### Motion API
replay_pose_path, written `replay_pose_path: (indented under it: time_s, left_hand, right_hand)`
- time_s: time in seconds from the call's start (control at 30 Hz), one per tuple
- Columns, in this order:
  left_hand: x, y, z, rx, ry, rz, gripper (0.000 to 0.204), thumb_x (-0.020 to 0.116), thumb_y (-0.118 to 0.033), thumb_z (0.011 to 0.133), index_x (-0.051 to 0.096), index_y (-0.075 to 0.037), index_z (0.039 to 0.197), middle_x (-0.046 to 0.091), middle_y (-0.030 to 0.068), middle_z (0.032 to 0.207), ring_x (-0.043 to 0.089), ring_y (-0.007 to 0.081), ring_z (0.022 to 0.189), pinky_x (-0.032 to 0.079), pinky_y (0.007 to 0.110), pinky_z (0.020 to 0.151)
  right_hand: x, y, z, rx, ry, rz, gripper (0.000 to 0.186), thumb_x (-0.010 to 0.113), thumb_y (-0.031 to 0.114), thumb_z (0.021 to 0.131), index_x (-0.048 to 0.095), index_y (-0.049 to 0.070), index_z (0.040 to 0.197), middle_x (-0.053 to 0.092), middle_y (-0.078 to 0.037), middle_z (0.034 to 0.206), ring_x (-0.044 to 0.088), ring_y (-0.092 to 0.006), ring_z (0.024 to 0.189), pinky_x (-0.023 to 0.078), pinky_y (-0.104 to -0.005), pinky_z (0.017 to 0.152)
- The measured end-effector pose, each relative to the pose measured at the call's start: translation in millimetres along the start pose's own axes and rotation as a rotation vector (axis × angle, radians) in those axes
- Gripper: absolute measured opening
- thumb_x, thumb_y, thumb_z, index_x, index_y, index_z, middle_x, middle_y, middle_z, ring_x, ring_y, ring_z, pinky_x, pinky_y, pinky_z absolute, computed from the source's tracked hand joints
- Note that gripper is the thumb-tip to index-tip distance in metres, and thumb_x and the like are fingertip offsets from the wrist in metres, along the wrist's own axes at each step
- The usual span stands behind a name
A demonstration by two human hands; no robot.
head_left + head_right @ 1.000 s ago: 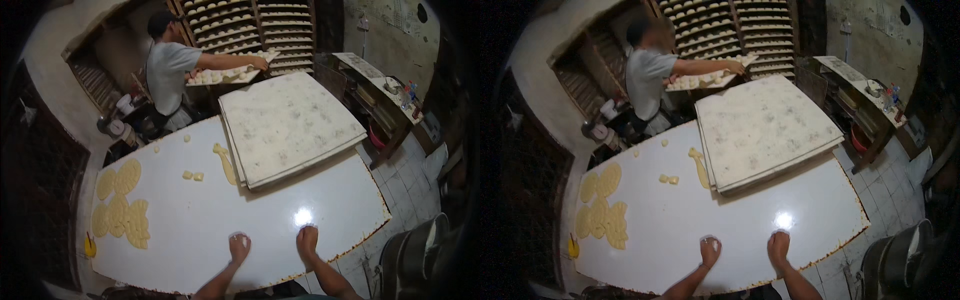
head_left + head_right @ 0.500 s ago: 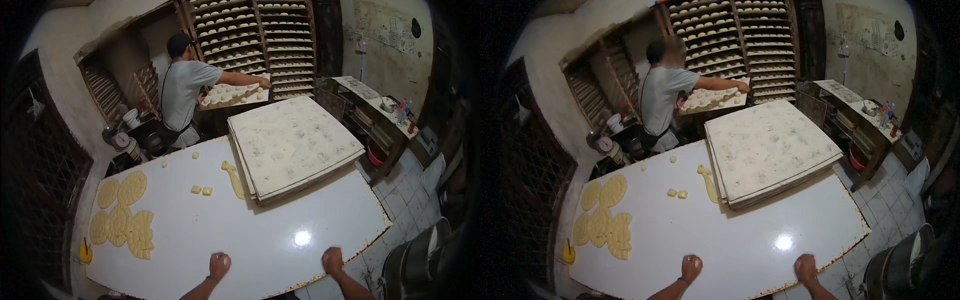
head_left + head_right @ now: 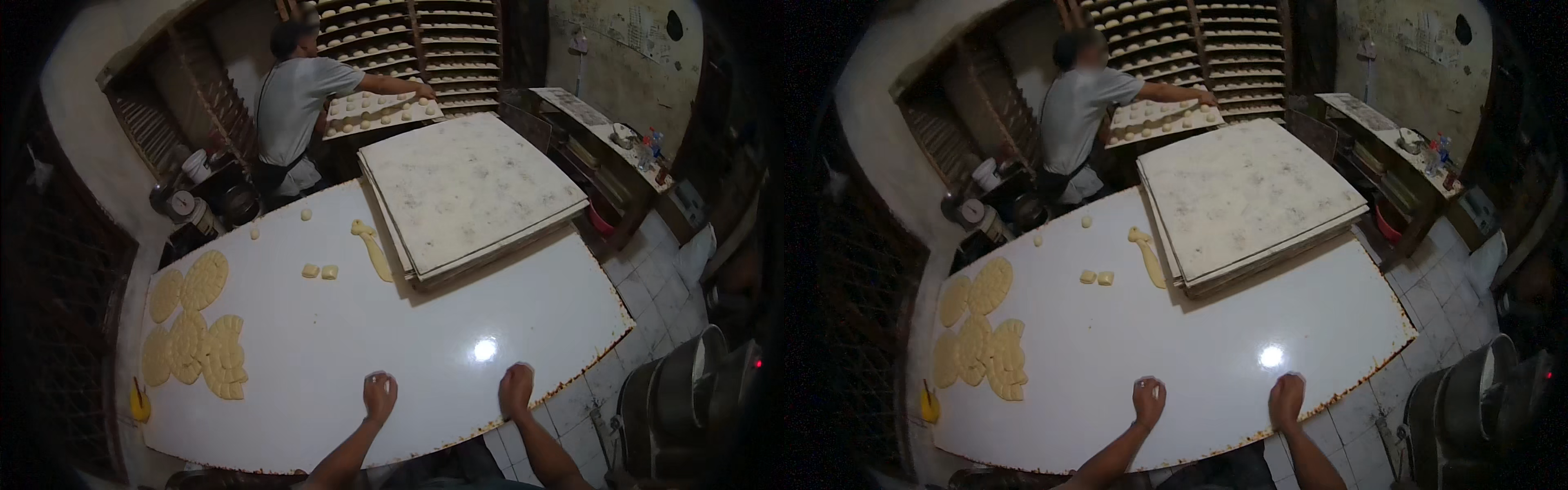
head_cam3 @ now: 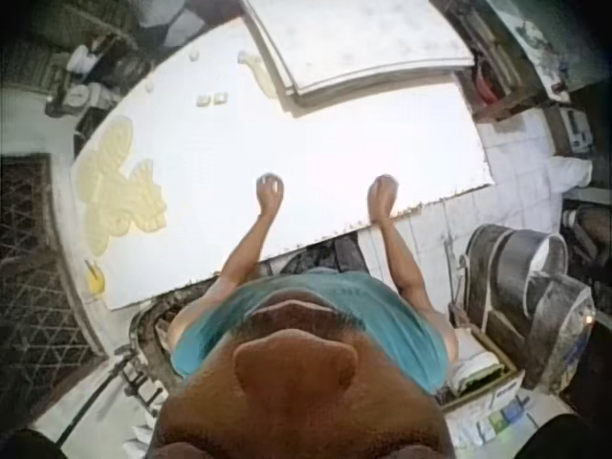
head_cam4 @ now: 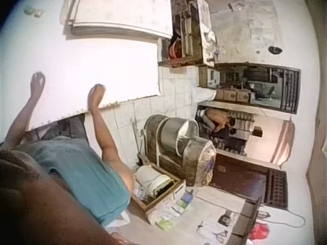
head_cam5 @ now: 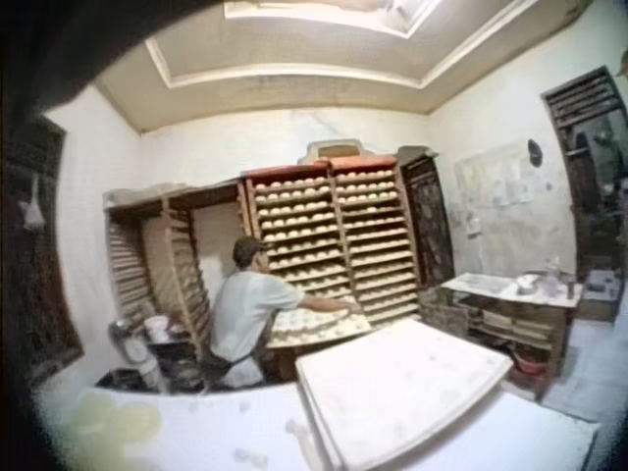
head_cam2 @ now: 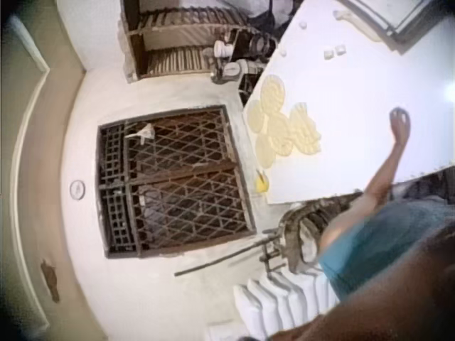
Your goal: The person picks up dough balls from a stack of trays and places them onto a white table, while also placing pieces of pre-cut dough onto different trays and then loading those trays into a large storage rack.
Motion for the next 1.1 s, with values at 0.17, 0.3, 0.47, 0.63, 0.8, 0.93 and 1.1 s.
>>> replay_pose_path:
  time_s: [0.17, 0.3, 0.47, 0.63, 0.8, 0.93, 1.1]
  left_hand:
    - [-19, 79, -10, 0.023, 0.221, 0.263, 0.003, 0.060, -0.004, 0.078, 0.062, -0.001, 0.078, 0.061, 0.0149, 0.085, 0.055, 0.0314, 0.084, 0.043, 0.042, 0.079]
    - [-4, 24, 3, -0.158, -0.009, 0.083, 0.007, 0.063, -0.003, 0.076, 0.063, -0.001, 0.083, 0.062, 0.0153, 0.085, 0.057, 0.0323, 0.085, 0.046, 0.041, 0.076]
    - [-54, 78, -43, -0.341, -0.118, 0.153, 0.010, 0.066, -0.005, 0.076, 0.057, -0.001, 0.074, 0.060, 0.0142, 0.087, 0.055, 0.0310, 0.088, 0.045, 0.041, 0.074]
    - [-22, 19, -4, -0.318, -0.243, 0.247, 0.008, 0.061, -0.002, 0.080, 0.060, 0.001, 0.088, 0.058, 0.0159, 0.096, 0.052, 0.0314, 0.093, 0.046, 0.041, 0.080]
    - [-35, 67, -99, -0.813, -0.622, -0.360, 0.020, 0.055, -0.005, 0.089, 0.054, 0.002, 0.108, 0.056, 0.0114, 0.106, 0.055, 0.0231, 0.094, 0.048, 0.037, 0.085]
    - [-26, -1, 28, -0.831, -0.503, -0.768, 0.024, 0.046, -0.012, 0.095, 0.051, 0.002, 0.115, 0.056, 0.0114, 0.109, 0.057, 0.0190, 0.097, 0.047, 0.029, 0.084]
    - [4, -170, 236, -0.033, 0.014, -0.245, 0.028, 0.062, -0.004, 0.083, 0.058, 0.001, 0.110, 0.059, 0.0170, 0.113, 0.057, 0.0302, 0.105, 0.045, 0.035, 0.091]
  right_hand:
    - [-31, -28, 1, -0.087, 0.119, -0.168, 0.005, 0.056, -0.002, 0.073, 0.055, -0.002, 0.078, 0.055, -0.020, 0.082, 0.050, -0.0376, 0.079, 0.042, -0.0442, 0.077]
    - [-2, 15, 4, -0.087, 0.121, 0.011, 0.006, 0.057, 0.000, 0.075, 0.056, -0.003, 0.080, 0.055, -0.022, 0.091, 0.051, -0.0390, 0.093, 0.042, -0.0442, 0.082]
    - [-35, -25, -26, 0.371, 0.272, 0.269, 0.022, 0.063, -0.002, 0.073, 0.058, -0.003, 0.095, 0.058, -0.018, 0.098, 0.059, -0.0334, 0.093, 0.047, -0.0437, 0.082]
    - [46, -13, 85, 1.153, 0.421, 1.295, 0.026, 0.043, 0.019, 0.095, 0.055, -0.002, 0.106, 0.058, -0.010, 0.096, 0.060, -0.0207, 0.088, 0.053, -0.0330, 0.082]
    - [59, 126, 286, -0.282, 0.579, 0.517, 0.042, 0.064, 0.011, 0.081, 0.054, 0.004, 0.121, 0.056, -0.015, 0.115, 0.058, -0.0268, 0.101, 0.048, -0.0344, 0.085]
    - [86, 149, 319, -0.568, 0.624, 0.111, 0.051, 0.072, 0.020, 0.077, 0.053, 0.007, 0.123, 0.051, -0.017, 0.127, 0.048, -0.0334, 0.117, 0.043, -0.0414, 0.094]
    - [35, 142, 332, -0.476, 0.389, 0.141, 0.058, 0.072, 0.022, 0.077, 0.049, 0.005, 0.127, 0.044, -0.021, 0.134, 0.039, -0.0385, 0.126, 0.035, -0.0467, 0.102]
Point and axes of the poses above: each hand's wrist, its own z-axis towards the middle knuckle, its own x-axis out of the palm, y = z × x, the point moved 9 cm from there along z, towards the middle knuckle
